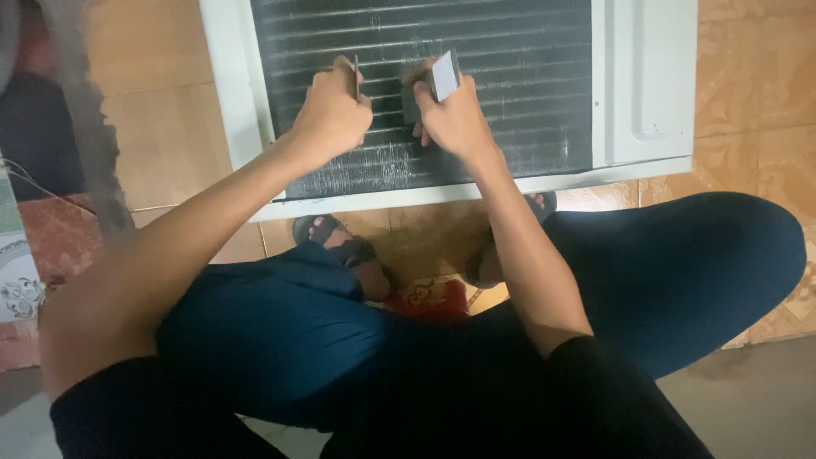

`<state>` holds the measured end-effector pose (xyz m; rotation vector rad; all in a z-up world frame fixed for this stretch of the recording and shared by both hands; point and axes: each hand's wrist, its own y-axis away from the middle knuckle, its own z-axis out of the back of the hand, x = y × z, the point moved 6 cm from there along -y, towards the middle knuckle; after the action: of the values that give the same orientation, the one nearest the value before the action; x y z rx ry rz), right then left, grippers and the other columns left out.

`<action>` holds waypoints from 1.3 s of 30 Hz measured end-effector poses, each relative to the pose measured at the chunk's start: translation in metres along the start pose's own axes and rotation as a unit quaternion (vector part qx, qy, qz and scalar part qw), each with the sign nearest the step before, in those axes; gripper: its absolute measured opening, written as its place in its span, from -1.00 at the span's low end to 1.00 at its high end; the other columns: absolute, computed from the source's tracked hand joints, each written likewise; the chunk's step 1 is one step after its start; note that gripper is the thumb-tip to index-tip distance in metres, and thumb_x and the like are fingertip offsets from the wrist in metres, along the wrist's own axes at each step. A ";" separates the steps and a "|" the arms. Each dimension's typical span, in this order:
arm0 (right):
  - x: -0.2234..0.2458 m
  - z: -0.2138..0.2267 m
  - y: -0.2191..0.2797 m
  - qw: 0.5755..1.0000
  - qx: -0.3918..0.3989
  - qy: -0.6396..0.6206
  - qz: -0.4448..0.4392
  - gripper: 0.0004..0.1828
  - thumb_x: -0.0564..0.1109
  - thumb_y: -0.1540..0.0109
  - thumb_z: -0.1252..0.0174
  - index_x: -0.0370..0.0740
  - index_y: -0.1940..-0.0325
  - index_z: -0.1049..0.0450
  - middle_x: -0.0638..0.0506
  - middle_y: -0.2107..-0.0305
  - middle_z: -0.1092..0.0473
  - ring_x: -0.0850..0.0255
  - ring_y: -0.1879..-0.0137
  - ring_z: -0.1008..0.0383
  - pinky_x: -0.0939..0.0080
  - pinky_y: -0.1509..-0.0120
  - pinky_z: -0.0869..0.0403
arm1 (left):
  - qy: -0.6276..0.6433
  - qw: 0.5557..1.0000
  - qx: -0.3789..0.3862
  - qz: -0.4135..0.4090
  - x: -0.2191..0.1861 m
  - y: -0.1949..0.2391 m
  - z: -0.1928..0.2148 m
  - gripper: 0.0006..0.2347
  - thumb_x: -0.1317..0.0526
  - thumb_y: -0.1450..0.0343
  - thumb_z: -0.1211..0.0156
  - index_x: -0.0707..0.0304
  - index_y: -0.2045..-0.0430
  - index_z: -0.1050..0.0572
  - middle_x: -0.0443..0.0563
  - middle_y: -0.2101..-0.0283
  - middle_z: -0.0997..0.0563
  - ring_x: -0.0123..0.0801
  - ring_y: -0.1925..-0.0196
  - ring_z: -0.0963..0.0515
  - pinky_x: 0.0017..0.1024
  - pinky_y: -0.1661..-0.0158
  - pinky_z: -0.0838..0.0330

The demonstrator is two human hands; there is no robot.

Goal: The person scrubs the surface of an air conditioner unit using two small rectangular cleaning pads. They move the pads back and forth across the grille in a repetitive scrubbing motion.

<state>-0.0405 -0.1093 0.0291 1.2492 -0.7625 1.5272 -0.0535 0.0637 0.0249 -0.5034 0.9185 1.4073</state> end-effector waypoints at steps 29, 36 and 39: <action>0.022 -0.033 -0.001 0.985 0.009 0.171 0.038 -0.78 -0.38 -0.14 0.09 -0.49 0.26 -0.46 -0.23 0.60 -0.50 0.03 0.63 -0.50 0.00 0.50 -0.46 | 0.022 0.986 0.111 0.120 -0.007 0.008 0.004 -0.71 0.45 -0.39 0.20 0.68 0.05 -0.35 0.34 0.37 -0.64 -0.24 0.65 -0.65 -0.42 0.53 -0.64; -0.005 -0.024 0.006 0.977 0.160 0.028 -0.136 -0.79 -0.43 -0.19 0.16 -0.47 0.23 -0.41 -0.14 0.64 -0.46 0.12 0.65 -0.53 0.22 0.62 -0.56 | 0.009 0.988 0.095 0.123 -0.001 0.005 0.006 -0.72 0.43 -0.36 0.11 0.67 0.08 -0.38 0.34 0.30 -0.61 -0.18 0.63 -0.68 -0.36 0.47 -0.62; -0.001 0.009 -0.007 0.993 0.060 0.015 -0.098 -0.48 -0.36 -0.20 0.17 -0.52 -0.24 -0.38 -0.12 0.62 -0.48 0.23 0.64 -0.53 0.37 0.67 -0.47 | 0.032 0.989 0.091 0.115 -0.007 0.008 0.006 -0.84 0.44 -0.39 0.15 0.51 0.26 -0.40 0.23 0.46 -0.58 -0.20 0.65 -0.66 -0.38 0.48 -0.64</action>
<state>-0.0306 -0.1151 0.0293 1.3450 -0.5175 1.4458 -0.0590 0.0656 0.0356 -0.3130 1.1744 1.5034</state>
